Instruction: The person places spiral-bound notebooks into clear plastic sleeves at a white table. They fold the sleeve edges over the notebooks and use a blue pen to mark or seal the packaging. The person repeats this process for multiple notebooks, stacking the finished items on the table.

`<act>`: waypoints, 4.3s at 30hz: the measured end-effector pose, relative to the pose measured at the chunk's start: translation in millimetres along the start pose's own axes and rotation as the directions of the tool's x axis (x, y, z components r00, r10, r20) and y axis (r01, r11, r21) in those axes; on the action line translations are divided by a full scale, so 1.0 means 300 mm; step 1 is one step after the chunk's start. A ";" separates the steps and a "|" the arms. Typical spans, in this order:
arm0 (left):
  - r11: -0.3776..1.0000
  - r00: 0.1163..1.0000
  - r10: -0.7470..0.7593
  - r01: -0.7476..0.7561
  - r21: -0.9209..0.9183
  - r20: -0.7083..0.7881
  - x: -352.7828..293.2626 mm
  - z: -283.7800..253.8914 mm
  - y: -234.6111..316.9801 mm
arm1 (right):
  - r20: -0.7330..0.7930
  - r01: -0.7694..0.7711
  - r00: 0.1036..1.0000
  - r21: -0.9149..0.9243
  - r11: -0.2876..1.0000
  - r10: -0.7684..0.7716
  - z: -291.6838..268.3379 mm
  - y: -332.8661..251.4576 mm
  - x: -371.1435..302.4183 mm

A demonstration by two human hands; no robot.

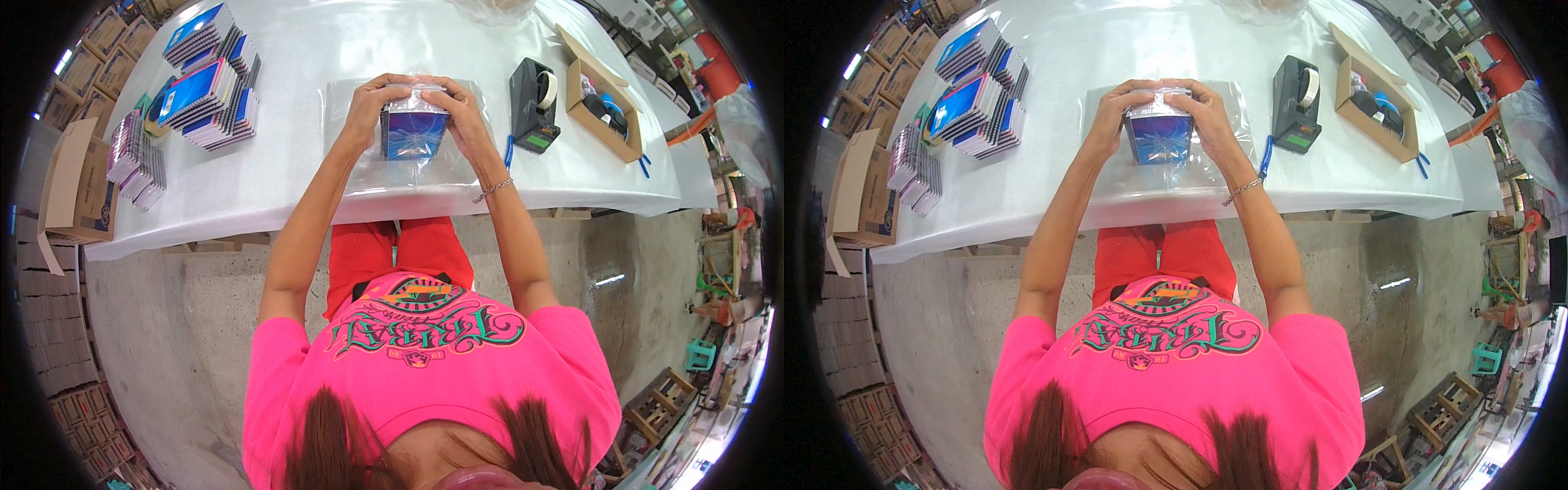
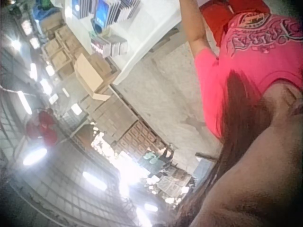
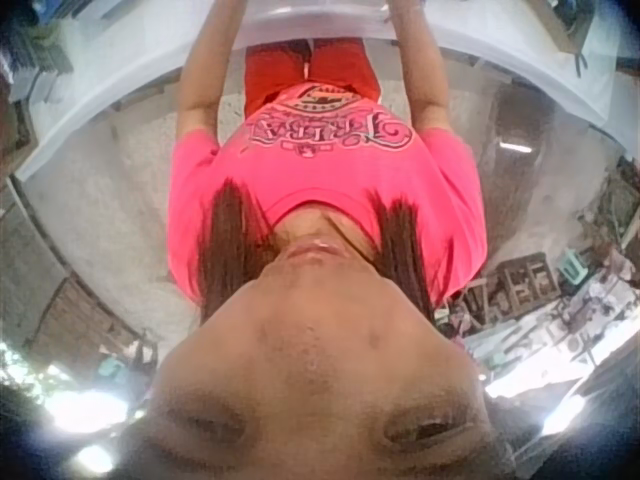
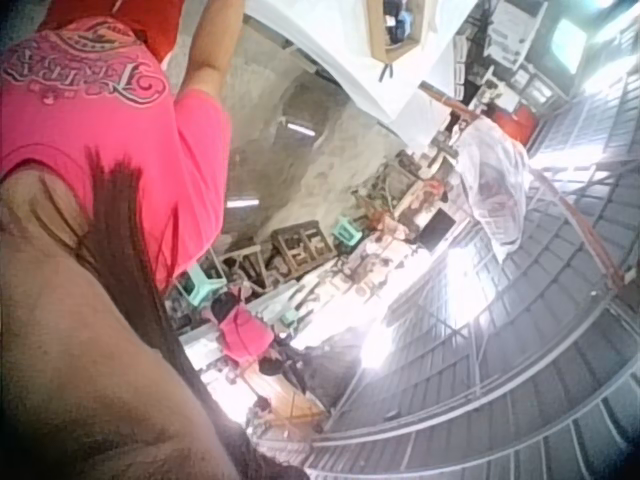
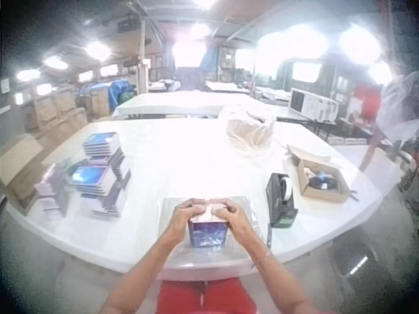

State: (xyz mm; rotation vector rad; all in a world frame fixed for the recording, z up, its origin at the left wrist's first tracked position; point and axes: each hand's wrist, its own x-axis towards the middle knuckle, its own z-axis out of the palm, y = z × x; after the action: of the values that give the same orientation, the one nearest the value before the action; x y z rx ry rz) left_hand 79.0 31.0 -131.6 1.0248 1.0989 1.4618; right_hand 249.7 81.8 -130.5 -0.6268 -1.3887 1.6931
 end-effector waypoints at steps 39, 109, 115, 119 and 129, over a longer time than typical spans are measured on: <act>0.481 0.721 0.575 -0.680 0.553 0.386 -0.101 -0.027 0.030 | 0.008 0.305 0.711 -0.905 0.297 -0.703 0.097 0.066 -0.172; 0.324 0.588 0.706 -0.764 0.557 0.396 -0.106 -0.009 -0.019 | -0.555 -0.064 0.813 -0.386 0.920 -0.176 0.239 -0.028 -0.201; 0.355 0.657 0.619 -0.723 0.593 0.430 -0.117 -0.008 0.024 | -0.535 -0.030 0.820 -0.395 0.918 -0.203 0.226 -0.007 -0.197; 0.192 0.697 0.528 -0.654 0.732 0.485 -0.146 -0.017 0.072 | -0.544 -0.032 0.806 -0.433 0.901 -0.233 0.239 -0.007 -0.201; 0.186 0.744 0.394 -0.639 0.746 0.539 -0.128 -0.032 0.092 | -0.632 -0.066 0.698 -0.525 0.849 -0.337 0.210 0.109 -0.217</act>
State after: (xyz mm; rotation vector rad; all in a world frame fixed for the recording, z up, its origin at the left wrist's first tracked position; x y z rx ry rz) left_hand 69.1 -10.5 -109.2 2.5635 1.4851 1.0574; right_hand 223.8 -8.0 -153.4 -1.2833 -1.2378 0.7575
